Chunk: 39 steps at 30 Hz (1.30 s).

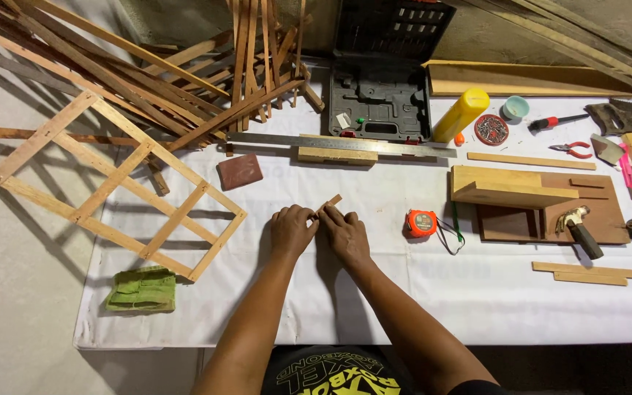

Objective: The person measures a small wooden bar with a tape measure, marks it, then uses a cordless drill on a wood assembly at the workbench. They position nails and hammer them into the joint with a claw hammer, fitting pieces of the frame together on the table.

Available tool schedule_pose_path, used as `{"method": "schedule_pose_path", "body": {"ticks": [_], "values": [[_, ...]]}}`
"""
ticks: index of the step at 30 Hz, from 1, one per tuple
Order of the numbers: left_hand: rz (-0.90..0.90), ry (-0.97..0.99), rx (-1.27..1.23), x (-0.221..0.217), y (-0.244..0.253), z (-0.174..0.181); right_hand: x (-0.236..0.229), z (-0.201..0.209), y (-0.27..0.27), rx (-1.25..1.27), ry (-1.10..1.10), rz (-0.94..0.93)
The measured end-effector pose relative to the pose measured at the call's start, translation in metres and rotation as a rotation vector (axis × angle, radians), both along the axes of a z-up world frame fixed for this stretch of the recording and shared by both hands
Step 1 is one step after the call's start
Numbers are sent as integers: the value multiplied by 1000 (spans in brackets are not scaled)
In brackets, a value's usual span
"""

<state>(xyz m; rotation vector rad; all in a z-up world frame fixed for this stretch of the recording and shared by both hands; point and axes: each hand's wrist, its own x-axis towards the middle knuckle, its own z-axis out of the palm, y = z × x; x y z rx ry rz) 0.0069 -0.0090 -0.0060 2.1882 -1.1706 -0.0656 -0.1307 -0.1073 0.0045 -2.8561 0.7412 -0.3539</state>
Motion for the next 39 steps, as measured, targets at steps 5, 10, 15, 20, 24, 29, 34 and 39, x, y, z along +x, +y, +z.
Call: {"method": "schedule_pose_path", "body": {"ticks": [5,10,15,20,24,29,34,39], "values": [[42,134,100,4,-4,7,2,3,-20,-74,138,35],[37,163,127,3,-4,12,4,9,-22,-78,224,-118],[50,157,141,9,-9,9,2,-6,1,22,68,-32],[31,177,198,8,-9,20,-12,11,-8,-42,93,-210],[78,234,210,6,-12,30,-18,17,-10,-58,4,-333],[51,470,103,14,-15,37,-22,27,-31,216,-248,-329],[-113,457,3,-8,-25,64,-42,27,-70,794,-358,-446],[-195,261,-32,-67,-66,73,-101,11,-109,1055,-445,-512]]}}
